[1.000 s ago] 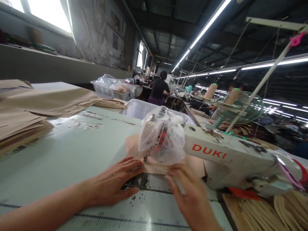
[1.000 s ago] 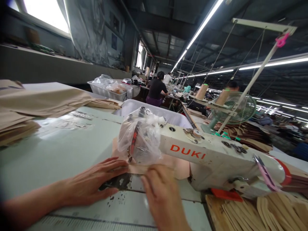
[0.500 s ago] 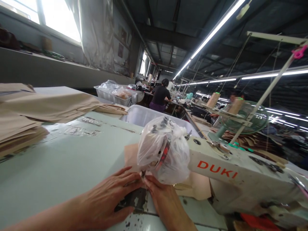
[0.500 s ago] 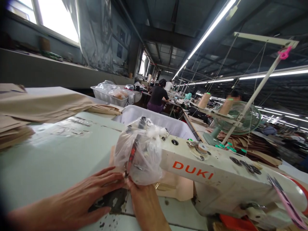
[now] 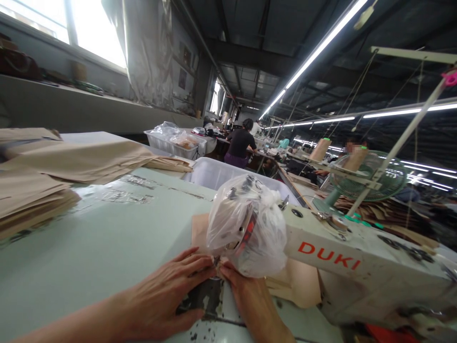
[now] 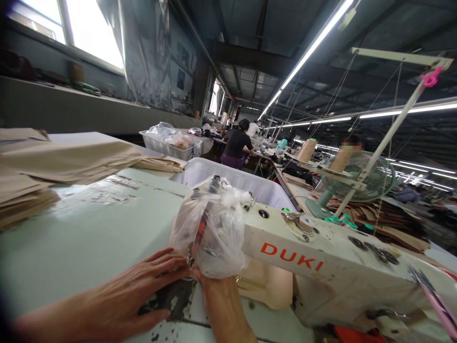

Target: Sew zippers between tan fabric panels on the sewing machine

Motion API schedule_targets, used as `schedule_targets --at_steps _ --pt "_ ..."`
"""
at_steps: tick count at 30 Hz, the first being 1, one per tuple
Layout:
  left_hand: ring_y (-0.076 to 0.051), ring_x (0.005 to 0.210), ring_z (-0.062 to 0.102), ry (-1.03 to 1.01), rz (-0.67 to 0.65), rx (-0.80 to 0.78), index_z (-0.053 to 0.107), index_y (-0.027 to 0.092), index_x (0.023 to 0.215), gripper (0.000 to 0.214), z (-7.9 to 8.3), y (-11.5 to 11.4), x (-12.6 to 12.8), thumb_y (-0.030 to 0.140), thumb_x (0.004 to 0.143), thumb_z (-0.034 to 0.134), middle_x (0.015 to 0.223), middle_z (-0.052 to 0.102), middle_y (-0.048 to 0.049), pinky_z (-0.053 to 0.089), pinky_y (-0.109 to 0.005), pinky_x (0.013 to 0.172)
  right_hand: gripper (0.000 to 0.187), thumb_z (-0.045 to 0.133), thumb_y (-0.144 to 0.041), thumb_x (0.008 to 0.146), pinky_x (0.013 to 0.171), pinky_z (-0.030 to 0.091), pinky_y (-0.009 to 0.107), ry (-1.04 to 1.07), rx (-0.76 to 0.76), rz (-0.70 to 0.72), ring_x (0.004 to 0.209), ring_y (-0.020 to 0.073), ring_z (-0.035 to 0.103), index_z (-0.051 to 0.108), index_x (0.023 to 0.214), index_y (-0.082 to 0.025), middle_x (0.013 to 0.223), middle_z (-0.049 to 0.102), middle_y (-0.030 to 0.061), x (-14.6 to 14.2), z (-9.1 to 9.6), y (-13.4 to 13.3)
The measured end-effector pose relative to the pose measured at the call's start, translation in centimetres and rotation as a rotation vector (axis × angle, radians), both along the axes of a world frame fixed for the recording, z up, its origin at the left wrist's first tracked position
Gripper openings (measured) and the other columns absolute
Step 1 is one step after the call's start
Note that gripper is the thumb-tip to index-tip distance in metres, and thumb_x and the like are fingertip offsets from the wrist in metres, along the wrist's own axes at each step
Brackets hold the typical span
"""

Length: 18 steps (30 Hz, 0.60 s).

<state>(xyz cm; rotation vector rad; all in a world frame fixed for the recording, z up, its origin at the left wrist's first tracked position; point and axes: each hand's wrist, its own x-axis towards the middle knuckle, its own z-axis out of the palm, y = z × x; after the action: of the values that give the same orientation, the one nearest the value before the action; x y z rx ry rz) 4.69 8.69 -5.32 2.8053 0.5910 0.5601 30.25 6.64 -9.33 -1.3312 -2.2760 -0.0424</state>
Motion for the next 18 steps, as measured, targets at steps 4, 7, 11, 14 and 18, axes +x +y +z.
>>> schedule_targets --at_steps 4,7,11,14,18 --pt "-0.031 0.139 0.047 0.034 -0.015 -0.058 0.034 0.032 0.157 0.075 0.3 0.0 0.1 0.045 0.091 0.068 0.15 0.051 -0.0075 0.023 -0.051 0.125 0.038 0.05 -0.025 0.097 0.103 0.055 0.042 0.007 -0.008 -0.044 0.115 0.0252 0.067 0.07 0.123 -0.046 0.121 0.07 -0.0091 -0.7 0.7 -0.5" --pt "-0.03 0.137 0.049 0.038 -0.017 -0.07 0.034 0.033 0.157 0.073 0.3 0.0 0.2 0.045 0.093 0.067 0.147 0.053 -0.0071 0.019 -0.051 0.126 0.036 0.049 -0.021 0.098 0.103 0.054 0.04 -0.036 -0.025 -0.108 0.11 0.0239 0.069 0.073 0.119 -0.037 0.117 0.072 -0.003 -1.6 1.8 -1.2" --pt "-0.028 0.135 0.051 0.068 -0.005 -0.029 0.038 0.032 0.155 0.066 0.3 0.2 0.4 0.044 0.095 0.064 0.144 0.054 -0.0064 0.016 -0.052 0.126 0.038 0.049 -0.015 0.095 0.099 0.055 0.032 -0.12 -0.015 -0.177 0.117 0.0222 0.066 0.07 0.123 -0.03 0.128 0.068 0.0013 -0.4 3.0 -1.5" --pt "-0.03 0.14 0.046 0.085 0.077 0.098 0.041 0.03 0.153 0.059 0.2 -0.9 -0.1 0.04 0.098 0.06 0.149 0.05 -0.007 0.017 -0.056 0.125 0.037 0.042 -0.018 0.097 0.101 0.053 0.048 -0.139 0.045 -0.384 0.116 0.0327 0.065 0.073 0.116 -0.015 0.125 0.068 0.0164 2.8 2.7 -3.0" --pt "-0.025 0.129 0.058 -0.101 0.187 0.321 0.045 0.026 0.151 0.054 -2.2 -6.5 -2.2 0.019 0.099 0.054 0.143 0.058 -0.0068 0.039 -0.039 0.116 0.041 0.037 -0.028 0.1 0.09 0.056 0.047 -0.194 0.11 -0.573 0.109 0.035 0.068 0.073 0.112 -0.012 0.121 0.069 0.0188 5.1 -0.5 -10.0"
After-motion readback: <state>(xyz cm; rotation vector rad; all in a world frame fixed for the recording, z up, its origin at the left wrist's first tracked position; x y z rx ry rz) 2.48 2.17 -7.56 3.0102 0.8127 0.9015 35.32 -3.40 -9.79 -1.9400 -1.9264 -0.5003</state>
